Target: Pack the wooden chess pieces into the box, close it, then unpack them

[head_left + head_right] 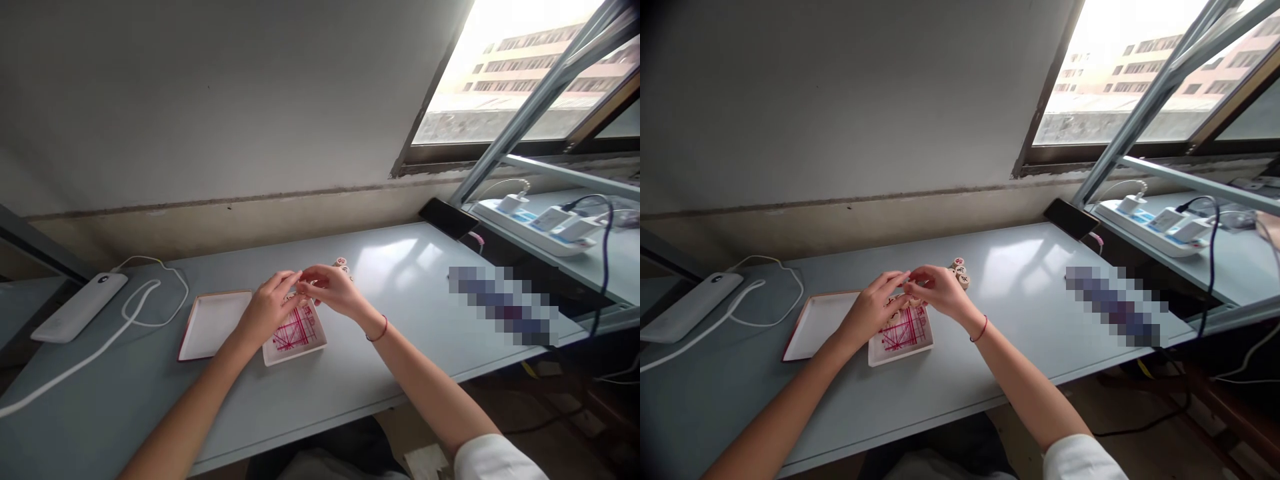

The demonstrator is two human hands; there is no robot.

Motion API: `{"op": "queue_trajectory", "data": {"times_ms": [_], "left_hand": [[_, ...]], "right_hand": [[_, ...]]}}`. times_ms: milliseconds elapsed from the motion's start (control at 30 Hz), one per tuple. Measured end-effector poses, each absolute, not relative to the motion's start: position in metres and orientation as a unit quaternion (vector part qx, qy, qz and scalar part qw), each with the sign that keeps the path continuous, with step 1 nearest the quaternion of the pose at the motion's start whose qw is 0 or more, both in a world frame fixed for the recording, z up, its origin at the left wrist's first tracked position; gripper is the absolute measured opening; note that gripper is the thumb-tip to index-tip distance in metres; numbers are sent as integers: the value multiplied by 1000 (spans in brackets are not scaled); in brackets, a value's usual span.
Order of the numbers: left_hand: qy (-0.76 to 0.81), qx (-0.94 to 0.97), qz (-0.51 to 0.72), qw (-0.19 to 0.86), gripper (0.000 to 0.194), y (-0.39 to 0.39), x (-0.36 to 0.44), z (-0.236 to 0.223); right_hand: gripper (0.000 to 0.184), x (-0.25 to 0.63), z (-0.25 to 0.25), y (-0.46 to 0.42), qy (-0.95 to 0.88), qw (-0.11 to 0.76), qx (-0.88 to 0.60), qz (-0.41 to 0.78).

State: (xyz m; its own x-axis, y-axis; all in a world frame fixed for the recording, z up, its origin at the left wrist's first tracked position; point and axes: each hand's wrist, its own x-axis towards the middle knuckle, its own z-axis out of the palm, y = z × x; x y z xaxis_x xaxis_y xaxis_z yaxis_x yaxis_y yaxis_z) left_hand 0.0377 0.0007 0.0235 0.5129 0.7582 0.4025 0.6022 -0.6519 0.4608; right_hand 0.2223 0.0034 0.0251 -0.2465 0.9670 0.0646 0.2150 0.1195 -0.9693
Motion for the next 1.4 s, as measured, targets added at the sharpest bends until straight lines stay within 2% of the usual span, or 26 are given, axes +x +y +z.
{"op": "queue_trajectory", "data": {"times_ms": [200,367,467,567,700,833,1000,1100,1300,1400], "left_hand": [[409,842,304,178,35,-6,37,12],[415,840,284,203,33,-9,30,13],[410,849,260,207,26,-12,30,18],[396,876,209,180,13,-15,32,19],[393,900,150,117,10,-16,34,13],[413,899,132,65,7,-14,32,12],[464,876,128,25,38,-11,23,12],[474,873,108,39,51,-10,19,9],[482,869,80,74,54,-8,18,5],[481,870,79,76,53,-8,18,4]], "right_hand": [[33,214,16,-6,-606,417,-429,525],[33,214,15,-7,-621,407,-428,516],[32,224,16,-3,-606,427,-448,500],[32,236,19,-1,-592,432,-480,482],[25,245,23,-2,-644,397,-468,456],[18,241,26,-10,-760,339,-433,345],[11,225,25,-19,-858,250,-414,173],[7,218,20,-20,-891,206,-385,129],[14,218,18,-21,-894,178,-399,103],[9,217,16,-21,-895,156,-409,81]]}}
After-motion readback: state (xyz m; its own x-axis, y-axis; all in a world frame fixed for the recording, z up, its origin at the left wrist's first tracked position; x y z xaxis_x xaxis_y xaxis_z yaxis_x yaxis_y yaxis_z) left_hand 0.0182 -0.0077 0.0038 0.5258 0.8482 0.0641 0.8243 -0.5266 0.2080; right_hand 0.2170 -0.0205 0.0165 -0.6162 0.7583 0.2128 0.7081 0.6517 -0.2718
